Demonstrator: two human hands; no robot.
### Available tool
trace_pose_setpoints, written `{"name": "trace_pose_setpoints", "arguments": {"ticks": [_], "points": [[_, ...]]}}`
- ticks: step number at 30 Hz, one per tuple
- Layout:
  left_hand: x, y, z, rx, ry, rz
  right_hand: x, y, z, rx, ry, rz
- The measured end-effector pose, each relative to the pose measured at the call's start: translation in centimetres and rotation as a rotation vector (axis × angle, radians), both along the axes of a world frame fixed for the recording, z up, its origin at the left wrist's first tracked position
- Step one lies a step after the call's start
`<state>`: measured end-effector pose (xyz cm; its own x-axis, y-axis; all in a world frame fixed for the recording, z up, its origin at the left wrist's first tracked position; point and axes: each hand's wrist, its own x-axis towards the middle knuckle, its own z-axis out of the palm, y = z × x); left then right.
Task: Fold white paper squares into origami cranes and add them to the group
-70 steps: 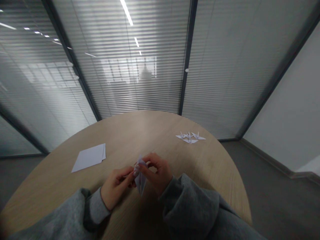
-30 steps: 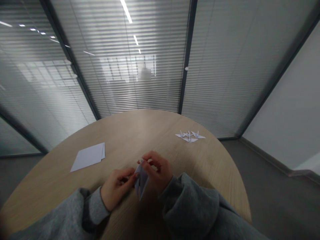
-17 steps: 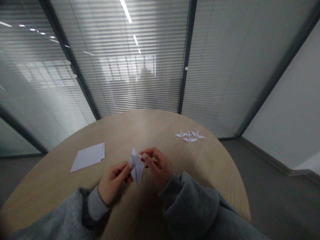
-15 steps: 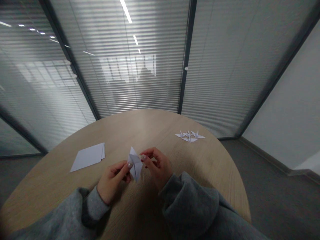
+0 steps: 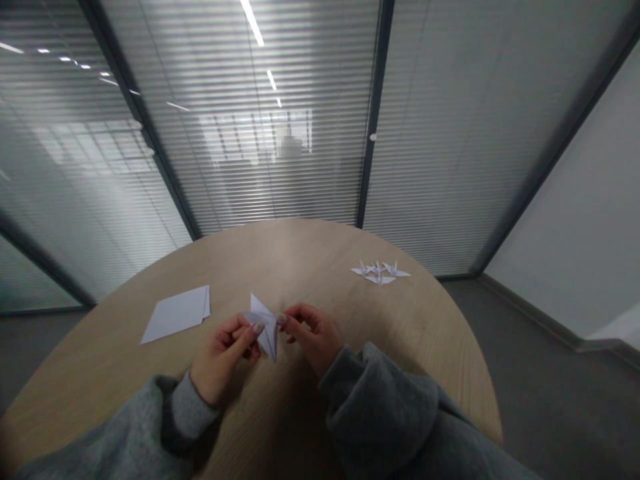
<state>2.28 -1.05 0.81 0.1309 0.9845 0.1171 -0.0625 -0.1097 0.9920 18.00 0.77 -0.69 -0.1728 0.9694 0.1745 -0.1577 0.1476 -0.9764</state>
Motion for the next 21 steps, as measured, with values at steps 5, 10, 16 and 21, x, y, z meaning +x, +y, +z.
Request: {"name": "trace_pose_setpoints", "arguments": {"ticks": [5,10,16,21], "points": [[0.03,-0.05,0.07,0.004,0.009,-0.008,-0.02,-0.07,0.04,0.015,0.014,0.028],[0.06,-0.14,0.00,-0.001,0.021,-0.036,-0.03,-0.03,-0.18,0.014,0.007,0.024],[0.01,-0.15,-0.09,0.009,0.035,-0.057,0.00,-0.10,0.01,0.017,0.002,0.034],[-0.08,-0.14,-0.19,0.049,0.042,-0.079,0.07,-0.21,0.14,0.006,-0.012,0.031]]}}
